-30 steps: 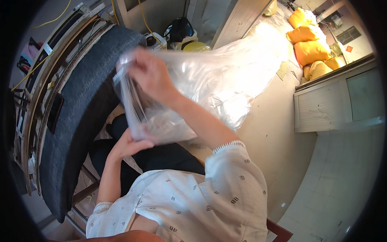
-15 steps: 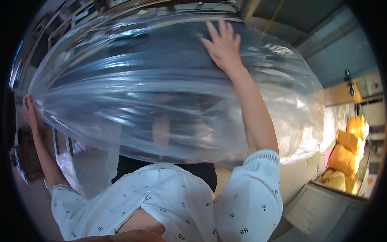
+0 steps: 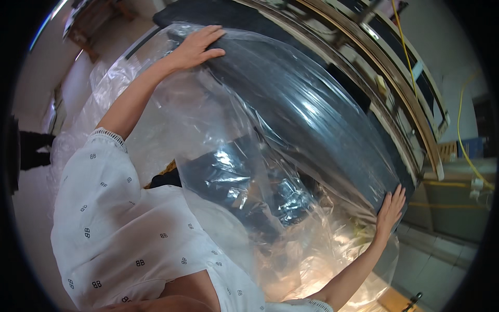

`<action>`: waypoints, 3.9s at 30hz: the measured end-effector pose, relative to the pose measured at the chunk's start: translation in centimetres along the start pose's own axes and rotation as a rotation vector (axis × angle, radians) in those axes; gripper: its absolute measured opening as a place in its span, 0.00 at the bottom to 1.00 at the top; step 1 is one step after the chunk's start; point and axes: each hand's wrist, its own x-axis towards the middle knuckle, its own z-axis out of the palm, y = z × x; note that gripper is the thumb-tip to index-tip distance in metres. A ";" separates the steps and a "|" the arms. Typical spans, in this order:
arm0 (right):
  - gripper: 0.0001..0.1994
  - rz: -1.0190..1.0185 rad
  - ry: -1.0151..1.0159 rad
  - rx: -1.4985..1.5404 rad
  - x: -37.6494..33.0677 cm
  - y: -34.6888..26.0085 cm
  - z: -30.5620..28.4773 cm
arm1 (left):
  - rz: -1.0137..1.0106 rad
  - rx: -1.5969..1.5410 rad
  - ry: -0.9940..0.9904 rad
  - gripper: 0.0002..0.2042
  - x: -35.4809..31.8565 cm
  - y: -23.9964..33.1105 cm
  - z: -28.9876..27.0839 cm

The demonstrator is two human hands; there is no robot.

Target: The person is seen wrapping foam products with plastic for manufacturing purposes.

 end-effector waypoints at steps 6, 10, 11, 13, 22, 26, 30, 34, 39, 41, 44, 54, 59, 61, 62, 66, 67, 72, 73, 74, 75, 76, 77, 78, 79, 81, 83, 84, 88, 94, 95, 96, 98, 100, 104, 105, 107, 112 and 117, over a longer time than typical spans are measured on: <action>0.30 -0.056 0.021 0.077 3.9 2.8 1.3 | -0.062 -0.116 -0.009 0.25 2.6 -4.9 -1.1; 0.31 0.003 0.017 0.052 5.6 1.3 2.0 | -0.115 -0.068 0.006 0.13 5.8 -5.1 -4.3; 0.31 0.000 0.021 0.044 5.8 1.9 2.1 | -0.151 -0.090 0.068 0.11 6.9 -4.5 -6.0; 0.32 0.013 0.027 0.042 5.8 3.4 2.9 | -0.073 -0.021 0.258 0.11 7.4 -0.7 -9.3; 0.32 0.038 0.056 0.038 5.8 3.6 2.6 | 0.077 0.013 0.553 0.09 4.9 -4.1 0.5; 0.32 0.046 0.033 0.042 4.8 4.6 2.5 | 0.033 0.013 0.197 0.07 3.0 -3.7 -1.2; 0.33 0.091 0.027 0.029 4.7 5.0 2.8 | 0.146 0.139 0.613 0.10 4.3 1.8 -8.5; 0.33 0.112 0.028 0.011 4.6 4.3 2.4 | 0.344 0.429 0.814 0.11 4.5 0.8 -6.9; 0.33 0.131 0.041 0.007 4.8 3.1 2.1 | 0.242 0.046 0.363 0.21 2.5 1.4 -3.7; 0.33 0.145 0.046 0.013 4.3 3.6 2.1 | 0.173 -0.124 0.105 0.18 2.8 2.5 -2.4; 0.33 0.131 0.054 0.011 4.8 4.2 2.5 | -0.060 -0.215 0.197 0.28 5.6 -2.4 4.4; 0.33 0.132 0.053 -0.007 4.2 3.4 2.0 | -0.211 0.345 0.427 0.28 4.4 -3.9 1.9; 0.32 0.141 0.053 -0.005 4.0 3.8 2.0 | -0.029 0.249 0.478 0.20 6.9 -3.7 2.2; 0.32 0.097 0.064 0.014 4.1 5.1 2.6 | -0.258 0.117 0.374 0.20 9.0 -4.1 3.0; 0.32 0.094 0.066 0.014 4.1 4.3 2.3 | -0.335 0.081 0.306 0.20 9.8 -4.4 2.9; 0.32 0.106 0.053 0.016 4.0 1.6 1.6 | -0.304 0.136 0.346 0.23 10.7 -6.9 5.4; 0.31 0.098 0.062 0.022 3.9 1.5 1.6 | -0.317 0.121 0.270 0.28 10.5 -6.8 5.7; 0.31 -0.018 0.118 0.148 4.9 9.2 2.0 | -0.369 0.045 0.018 0.42 7.7 -6.4 4.2; 0.32 0.030 0.125 0.191 5.3 10.4 2.3 | -0.371 0.058 0.015 0.42 7.3 -6.7 4.0; 0.32 0.025 0.116 0.200 5.6 10.9 2.5 | -0.348 0.049 0.020 0.42 6.9 -6.9 3.9; 0.34 0.092 0.108 0.240 5.9 11.3 2.6 | -0.325 0.039 0.025 0.42 6.7 -7.1 3.9; 0.36 0.156 0.100 0.277 6.3 11.4 2.6 | -0.331 0.046 0.020 0.42 6.9 -7.4 4.1; 0.36 0.151 0.093 0.281 6.8 11.3 2.7 | -0.333 0.045 0.048 0.43 7.5 -7.6 4.4; 0.38 0.236 0.092 0.334 7.2 11.3 2.9 | -0.334 0.043 0.076 0.43 7.9 -7.9 4.7; 0.40 0.329 0.094 0.386 7.2 11.5 3.0 | -0.333 0.046 0.072 0.43 8.4 -7.9 5.0; 0.42 0.336 0.101 0.382 7.7 13.1 3.2 | -0.352 0.074 0.097 0.44 9.0 -7.9 5.6; 0.43 0.334 0.109 0.317 8.1 13.2 3.1 | -0.346 0.088 0.081 0.44 9.2 -8.0 5.7; 0.41 0.342 0.157 0.249 8.1 13.1 3.2 | -0.344 0.097 0.069 0.44 9.1 -8.1 5.8; 0.25 -0.177 0.621 -0.191 9.2 7.1 1.7 | -0.351 0.189 0.063 0.44 8.5 -8.9 5.0; 0.17 -0.412 0.092 0.339 -1.8 -11.1 -1.3 | -0.255 -0.176 0.893 0.18 6.3 -4.3 3.2; 0.17 -0.439 0.081 0.343 -2.3 -12.4 -0.7 | -0.290 -0.274 0.978 0.13 4.3 -4.4 2.6; 0.19 -0.504 0.157 0.245 -2.8 -13.5 0.3 | -0.302 -0.232 1.028 0.09 1.6 -4.9 2.1; 0.23 -0.545 0.223 0.132 -2.7 -13.5 1.1 | -0.377 -0.114 1.080 0.04 -4.6 -6.4 2.3; 0.23 -0.546 0.200 0.156 -1.5 -12.8 3.1 | -0.595 -0.162 0.923 0.05 -10.7 -9.5 5.1; 0.26 -0.506 0.157 0.120 -0.7 -13.1 2.6 | -1.094 -0.030 0.671 0.12 -22.7 -17.8 9.5; 0.26 -0.511 0.158 0.110 -0.4 -12.9 2.6 | -1.194 0.090 0.569 0.16 -24.8 -18.9 9.7; 0.26 -0.505 0.117 0.117 0.1 -12.5 2.5 | -1.294 0.204 0.463 0.19 -28.0 -19.9 9.1; 0.26 -0.493 0.120 0.109 1.3 -12.1 3.1 | -1.423 0.191 0.253 0.27 -32.2 -20.4 7.6; 0.26 -0.475 0.105 0.077 1.9 -12.5 2.6 | -1.363 0.321 0.160 0.28 -30.7 -20.8 5.9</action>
